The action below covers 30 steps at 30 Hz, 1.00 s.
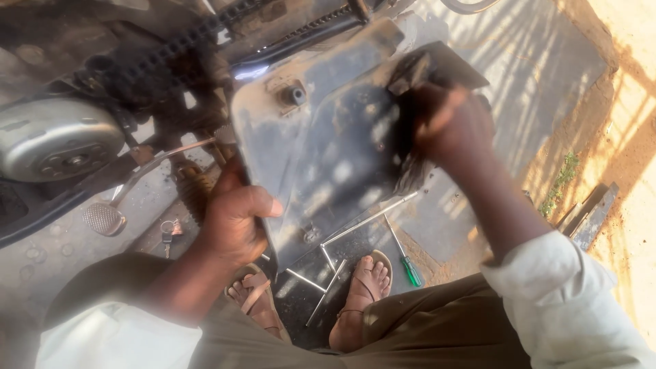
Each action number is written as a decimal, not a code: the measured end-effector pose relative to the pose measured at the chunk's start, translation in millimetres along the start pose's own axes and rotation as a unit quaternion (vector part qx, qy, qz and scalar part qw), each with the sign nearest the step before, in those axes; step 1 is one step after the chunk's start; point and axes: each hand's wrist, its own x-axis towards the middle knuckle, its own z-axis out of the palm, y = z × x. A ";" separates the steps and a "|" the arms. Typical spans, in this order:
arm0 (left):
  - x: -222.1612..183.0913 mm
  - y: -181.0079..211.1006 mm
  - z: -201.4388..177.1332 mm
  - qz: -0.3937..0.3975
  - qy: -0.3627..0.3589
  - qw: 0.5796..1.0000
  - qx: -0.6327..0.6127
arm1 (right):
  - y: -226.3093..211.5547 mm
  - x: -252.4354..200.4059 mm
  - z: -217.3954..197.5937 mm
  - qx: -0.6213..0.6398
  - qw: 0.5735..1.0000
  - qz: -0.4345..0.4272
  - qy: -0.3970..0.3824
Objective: Using a screwdriver and cloth to clean and adjust motorcycle chain and body panels.
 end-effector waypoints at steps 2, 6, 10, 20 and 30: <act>-1.2 -7.0 -4.4 -0.001 -0.010 1.000 0.020 | -19.6 -10.6 0.5 0.190 0.976 0.070 -0.080; 0.7 -5.2 -3.7 -0.002 -0.050 0.999 -0.010 | -48.4 -23.0 2.2 0.281 0.950 -0.125 -0.062; -2.0 3.5 1.3 -0.004 -0.035 0.999 -0.020 | 13.7 -7.0 3.9 0.019 0.988 -0.147 0.033; -2.0 -10.6 -14.5 0.022 -0.045 0.999 0.018 | -26.5 -17.4 9.4 0.140 0.988 0.059 -0.021; -1.3 7.7 -4.3 0.006 -0.016 1.000 -0.004 | 23.7 -9.4 -14.3 0.026 0.989 -0.132 0.052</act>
